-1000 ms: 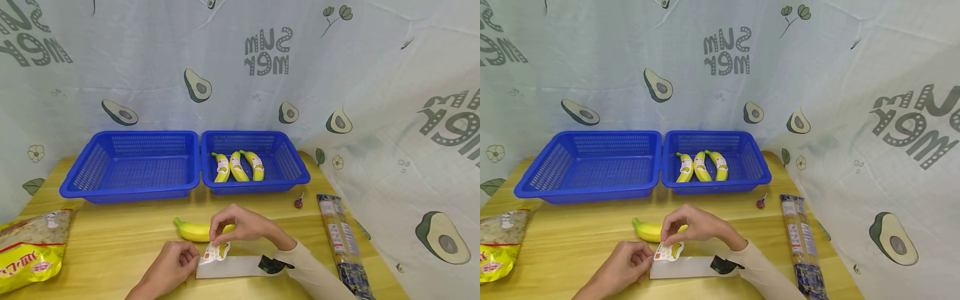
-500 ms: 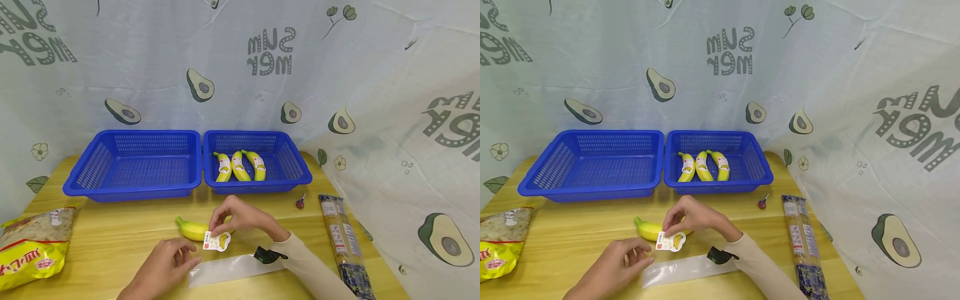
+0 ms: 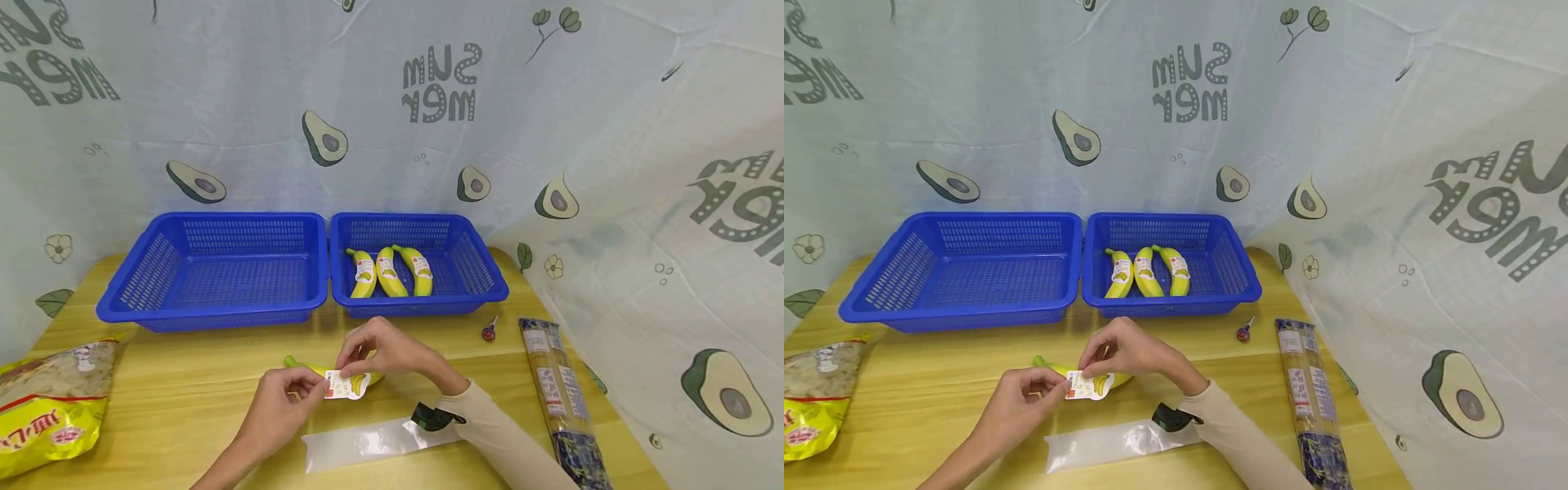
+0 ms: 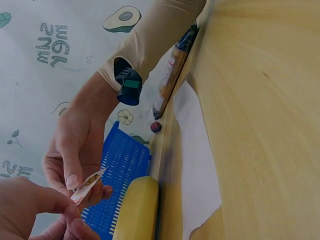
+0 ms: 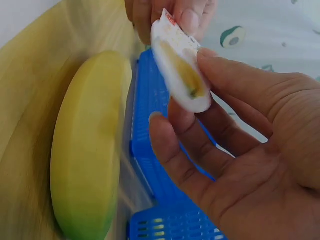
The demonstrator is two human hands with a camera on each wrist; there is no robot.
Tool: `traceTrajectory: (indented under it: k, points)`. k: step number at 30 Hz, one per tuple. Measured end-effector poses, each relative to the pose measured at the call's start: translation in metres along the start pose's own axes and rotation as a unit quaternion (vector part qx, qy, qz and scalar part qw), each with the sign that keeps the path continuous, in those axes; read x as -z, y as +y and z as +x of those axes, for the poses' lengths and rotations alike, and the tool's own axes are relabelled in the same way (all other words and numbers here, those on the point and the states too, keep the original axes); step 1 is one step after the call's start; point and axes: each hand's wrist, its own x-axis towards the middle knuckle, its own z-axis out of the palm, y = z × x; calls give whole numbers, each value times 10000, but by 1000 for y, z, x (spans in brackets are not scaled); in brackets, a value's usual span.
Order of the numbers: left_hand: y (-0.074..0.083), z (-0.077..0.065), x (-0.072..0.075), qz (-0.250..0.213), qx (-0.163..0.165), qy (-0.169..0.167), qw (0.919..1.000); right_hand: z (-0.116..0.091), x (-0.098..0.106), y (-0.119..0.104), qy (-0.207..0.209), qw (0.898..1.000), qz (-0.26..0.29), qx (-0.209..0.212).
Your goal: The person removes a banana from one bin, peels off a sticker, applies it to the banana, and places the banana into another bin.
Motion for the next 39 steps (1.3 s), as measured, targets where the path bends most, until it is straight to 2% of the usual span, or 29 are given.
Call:
traceTrajectory:
  k: [4,7,10,13,18,22,27,39]
  points:
    - [0,4,1,-146,450,256,9986,-4,3,5,232,9995,-73,-204]
    - [-1,5,0,-67,529,332,9980,-5,3,9,290,9990,-204,-277]
    - [-4,5,-1,138,433,395,9982,-4,3,12,282,9986,-348,-272]
    - [-6,7,-3,483,170,517,9973,-2,2,13,327,9982,-397,-298]
    - [-9,10,-5,1086,-207,670,9916,1,0,15,385,9976,-426,-386]
    - [-12,10,-6,1341,-202,635,9887,2,-3,19,391,9975,-451,-390]
    - [-14,10,-7,1399,-130,543,9886,1,-6,23,436,9972,-435,-419]
    - [-18,10,-10,1743,-137,615,9827,-3,-9,26,543,9963,-575,-338]
